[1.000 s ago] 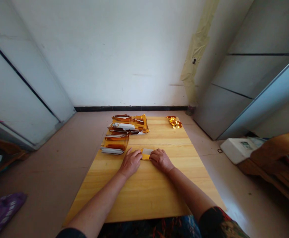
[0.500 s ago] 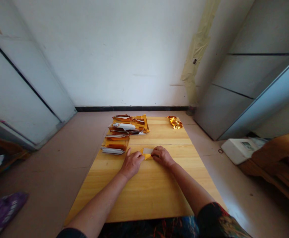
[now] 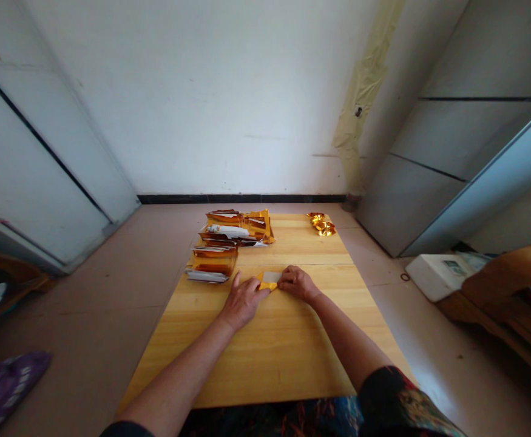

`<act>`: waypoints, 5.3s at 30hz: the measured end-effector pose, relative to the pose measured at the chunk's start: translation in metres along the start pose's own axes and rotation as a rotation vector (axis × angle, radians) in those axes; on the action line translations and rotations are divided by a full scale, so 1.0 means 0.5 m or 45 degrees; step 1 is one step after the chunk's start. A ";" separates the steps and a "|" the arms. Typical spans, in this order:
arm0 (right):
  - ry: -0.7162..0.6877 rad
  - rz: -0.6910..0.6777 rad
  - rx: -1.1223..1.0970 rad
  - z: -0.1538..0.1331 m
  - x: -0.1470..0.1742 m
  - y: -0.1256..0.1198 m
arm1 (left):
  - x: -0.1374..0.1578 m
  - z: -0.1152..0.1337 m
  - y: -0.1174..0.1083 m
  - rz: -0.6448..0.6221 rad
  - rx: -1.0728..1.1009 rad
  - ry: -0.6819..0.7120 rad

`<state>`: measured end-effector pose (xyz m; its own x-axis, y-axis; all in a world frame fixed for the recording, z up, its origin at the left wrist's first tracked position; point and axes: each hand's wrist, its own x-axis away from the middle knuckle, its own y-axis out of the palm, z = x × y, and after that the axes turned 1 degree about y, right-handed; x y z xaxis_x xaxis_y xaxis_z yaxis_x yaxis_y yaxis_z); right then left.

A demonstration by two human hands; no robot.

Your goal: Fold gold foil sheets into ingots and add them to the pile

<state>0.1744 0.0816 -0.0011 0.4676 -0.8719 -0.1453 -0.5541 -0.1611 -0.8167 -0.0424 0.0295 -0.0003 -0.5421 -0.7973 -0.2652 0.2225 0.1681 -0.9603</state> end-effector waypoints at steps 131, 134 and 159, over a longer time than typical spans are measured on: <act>0.570 0.031 0.067 -0.047 -0.021 0.003 | -0.010 0.006 -0.041 -0.243 0.056 0.021; 0.568 0.031 0.074 -0.046 -0.021 0.002 | -0.013 0.010 -0.048 -0.268 0.055 0.013; 0.606 -0.038 0.238 -0.072 -0.027 0.003 | -0.015 0.014 -0.045 -0.259 0.060 -0.015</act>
<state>0.1424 0.0767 0.0196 0.0918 -0.9891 0.1148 -0.3923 -0.1419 -0.9089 -0.0377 0.0277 0.0240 -0.5703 -0.8188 -0.0651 0.1476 -0.0242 -0.9888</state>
